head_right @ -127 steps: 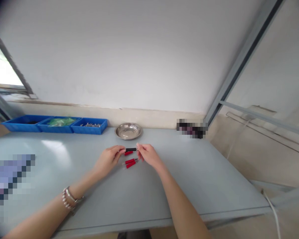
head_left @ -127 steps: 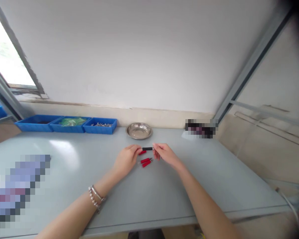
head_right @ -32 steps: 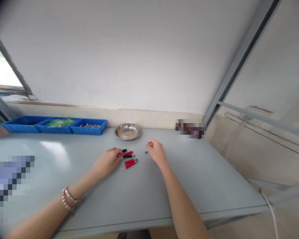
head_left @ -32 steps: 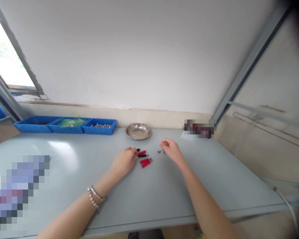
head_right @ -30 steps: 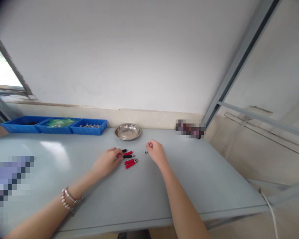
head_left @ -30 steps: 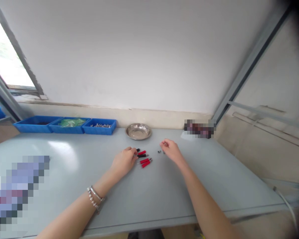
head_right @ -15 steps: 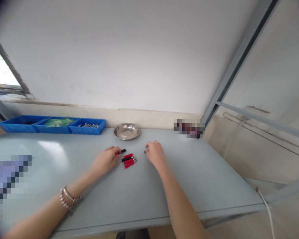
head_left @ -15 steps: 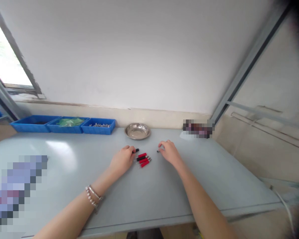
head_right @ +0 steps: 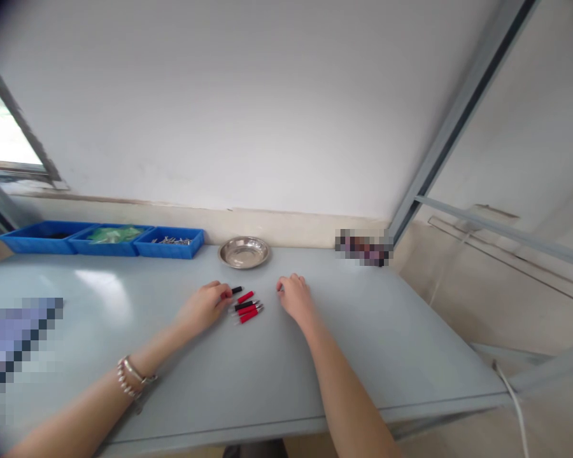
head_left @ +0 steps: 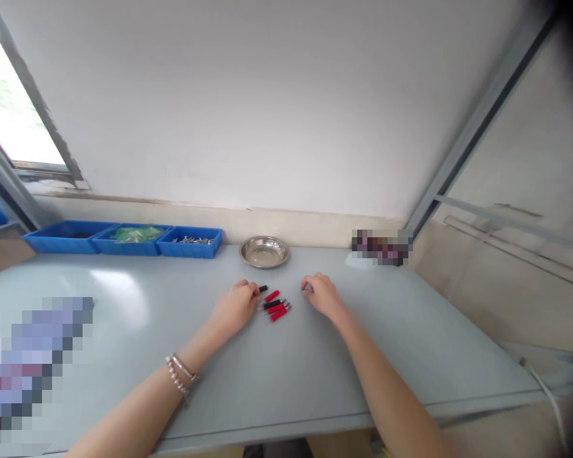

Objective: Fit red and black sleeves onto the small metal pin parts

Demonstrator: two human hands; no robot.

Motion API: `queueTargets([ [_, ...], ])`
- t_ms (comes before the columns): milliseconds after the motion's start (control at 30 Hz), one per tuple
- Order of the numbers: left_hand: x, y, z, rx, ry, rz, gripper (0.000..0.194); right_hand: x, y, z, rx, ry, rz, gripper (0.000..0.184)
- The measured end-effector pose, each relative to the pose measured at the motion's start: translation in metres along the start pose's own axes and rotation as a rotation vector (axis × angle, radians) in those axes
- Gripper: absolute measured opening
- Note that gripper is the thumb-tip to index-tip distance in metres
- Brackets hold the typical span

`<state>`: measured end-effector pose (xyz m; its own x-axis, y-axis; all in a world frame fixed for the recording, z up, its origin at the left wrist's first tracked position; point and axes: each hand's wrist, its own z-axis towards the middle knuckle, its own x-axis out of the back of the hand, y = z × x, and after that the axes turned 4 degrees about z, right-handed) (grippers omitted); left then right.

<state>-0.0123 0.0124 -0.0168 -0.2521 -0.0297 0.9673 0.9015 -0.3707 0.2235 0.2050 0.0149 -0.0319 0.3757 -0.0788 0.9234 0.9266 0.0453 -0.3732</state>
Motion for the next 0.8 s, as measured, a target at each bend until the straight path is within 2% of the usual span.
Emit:
queueTargets([
  [200,0.0008,0.0031,-0.001,-0.008,0.019,-0.016,0.025,0.0008,0.0,0.0004,-0.002,-0.008,-0.004,0.015],
  [433,-0.0007,0.0021,0.0004,-0.017,0.009,-0.03,0.018,0.0009,0.0008,0.0,-0.005,-0.023,-0.01,0.017],
  [800,-0.0019,0.0019,-0.0001,-0.04,0.012,-0.035,0.021,0.0035,-0.0014,-0.0022,0.0,-0.032,-0.013,0.018],
])
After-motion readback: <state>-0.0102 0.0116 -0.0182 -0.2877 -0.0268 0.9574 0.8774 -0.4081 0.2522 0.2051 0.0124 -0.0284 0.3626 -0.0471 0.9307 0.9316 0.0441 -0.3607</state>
